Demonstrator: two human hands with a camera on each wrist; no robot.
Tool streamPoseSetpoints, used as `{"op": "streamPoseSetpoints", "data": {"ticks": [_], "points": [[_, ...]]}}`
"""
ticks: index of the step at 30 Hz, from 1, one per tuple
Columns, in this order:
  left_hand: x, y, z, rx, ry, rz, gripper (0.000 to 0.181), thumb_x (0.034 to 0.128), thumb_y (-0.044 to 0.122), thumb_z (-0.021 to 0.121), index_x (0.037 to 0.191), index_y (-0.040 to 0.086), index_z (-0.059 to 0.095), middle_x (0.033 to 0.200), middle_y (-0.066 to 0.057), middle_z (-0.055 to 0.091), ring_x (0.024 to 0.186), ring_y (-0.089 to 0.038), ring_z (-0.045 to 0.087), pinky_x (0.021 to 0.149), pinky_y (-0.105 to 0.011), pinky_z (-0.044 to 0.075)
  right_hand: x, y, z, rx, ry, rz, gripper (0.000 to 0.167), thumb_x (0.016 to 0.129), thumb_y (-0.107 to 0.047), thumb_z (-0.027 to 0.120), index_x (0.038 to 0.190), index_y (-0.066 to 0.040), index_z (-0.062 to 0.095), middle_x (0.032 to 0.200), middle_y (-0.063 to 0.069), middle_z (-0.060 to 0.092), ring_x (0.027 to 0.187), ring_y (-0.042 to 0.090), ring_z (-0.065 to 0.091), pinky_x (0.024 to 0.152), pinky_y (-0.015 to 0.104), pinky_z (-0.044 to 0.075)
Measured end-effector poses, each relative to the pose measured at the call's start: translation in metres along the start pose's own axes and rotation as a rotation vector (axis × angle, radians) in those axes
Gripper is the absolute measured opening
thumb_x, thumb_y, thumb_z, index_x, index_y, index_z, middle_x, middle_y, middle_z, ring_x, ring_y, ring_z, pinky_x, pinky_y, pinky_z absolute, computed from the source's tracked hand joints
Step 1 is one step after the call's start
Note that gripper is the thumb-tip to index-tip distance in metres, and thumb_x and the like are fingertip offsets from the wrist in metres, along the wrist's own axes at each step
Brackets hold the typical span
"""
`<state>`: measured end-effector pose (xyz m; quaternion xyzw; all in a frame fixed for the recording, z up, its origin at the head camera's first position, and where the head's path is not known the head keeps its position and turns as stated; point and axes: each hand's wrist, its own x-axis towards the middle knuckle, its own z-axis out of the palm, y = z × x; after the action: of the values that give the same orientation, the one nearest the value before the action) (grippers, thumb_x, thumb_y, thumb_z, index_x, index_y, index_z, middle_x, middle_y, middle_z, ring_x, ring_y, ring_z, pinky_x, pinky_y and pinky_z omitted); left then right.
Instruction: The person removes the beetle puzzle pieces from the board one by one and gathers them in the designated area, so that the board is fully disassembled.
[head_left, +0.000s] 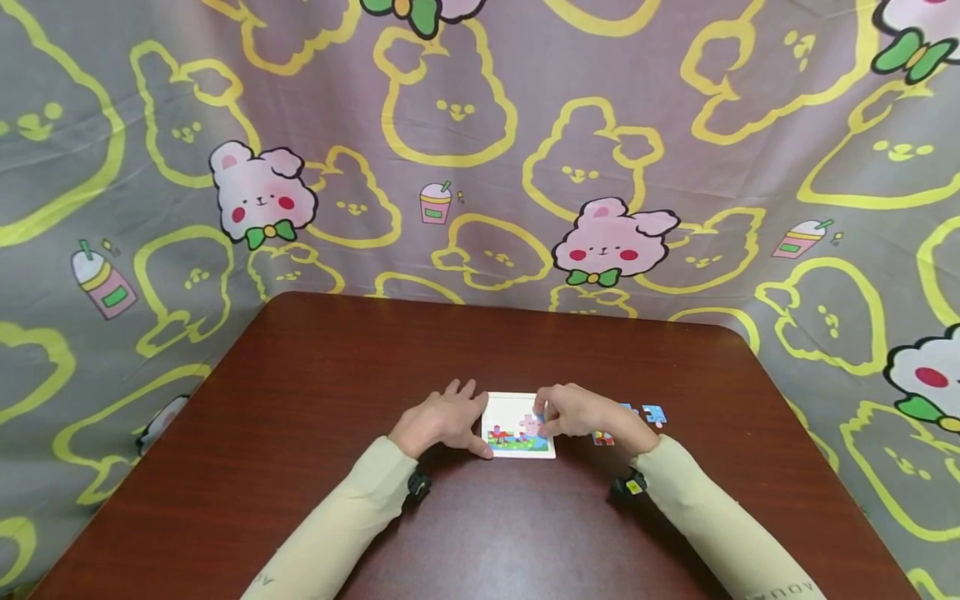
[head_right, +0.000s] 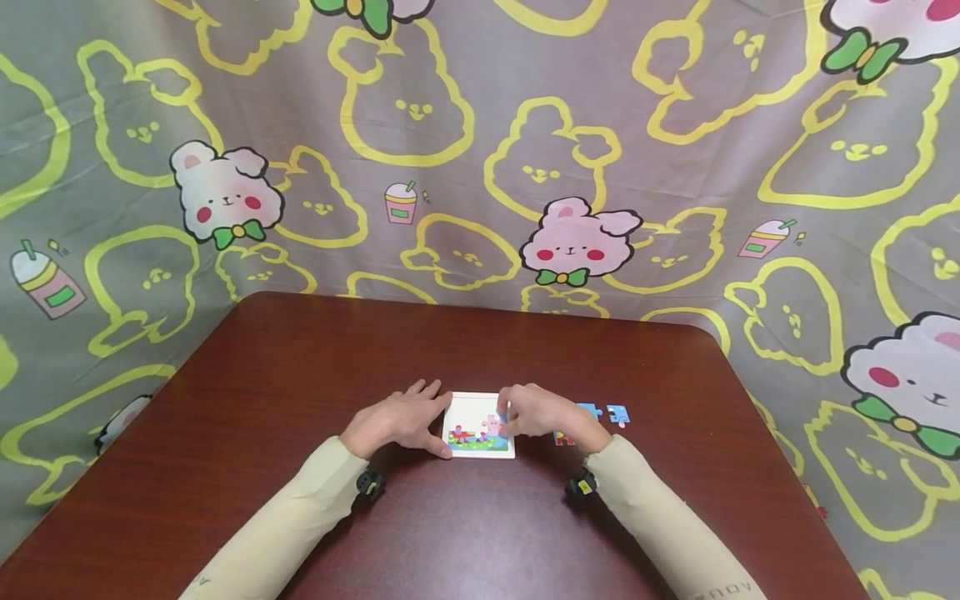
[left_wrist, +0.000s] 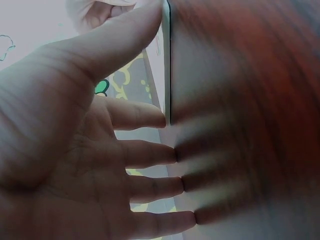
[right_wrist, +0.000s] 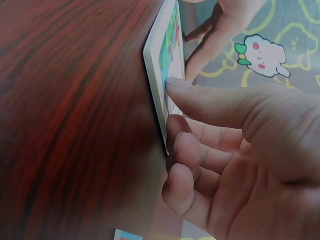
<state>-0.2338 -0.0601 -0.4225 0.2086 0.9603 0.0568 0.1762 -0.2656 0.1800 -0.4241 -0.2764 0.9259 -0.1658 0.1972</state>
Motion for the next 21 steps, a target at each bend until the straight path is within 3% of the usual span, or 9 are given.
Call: {"op": "streamPoseSetpoints", "data": {"ticks": [11,21], "points": [[0.0003,0.0009,-0.0008,0.005,-0.009,-0.008,0.099,0.0784,0.062,0.072,0.155,0.014,0.031,0.163,-0.016,0.023,0.150,-0.039,0.020,0.115,-0.057,0.029,0.0005,-0.0048,0.0011,-0.016,0.022,-0.028,0.025,0.087,-0.018,0.075,0.098,-0.015,0.053,0.072,-0.003,0.058,0.060,0.011,0.048,0.056,0.026,0.040],[-0.0007,0.0013,-0.0016,-0.001,-0.009,-0.017,0.099,0.0783,0.062,0.072,0.155,0.015,0.031,0.163,-0.015,0.023,0.150,-0.038,0.020,0.116,-0.056,0.028,0.0010,0.0002,0.0042,-0.026,0.089,-0.119,0.023,0.087,-0.014,0.075,0.089,-0.014,0.052,0.071,-0.005,0.053,0.062,0.009,0.045,0.057,0.022,0.037]]}}
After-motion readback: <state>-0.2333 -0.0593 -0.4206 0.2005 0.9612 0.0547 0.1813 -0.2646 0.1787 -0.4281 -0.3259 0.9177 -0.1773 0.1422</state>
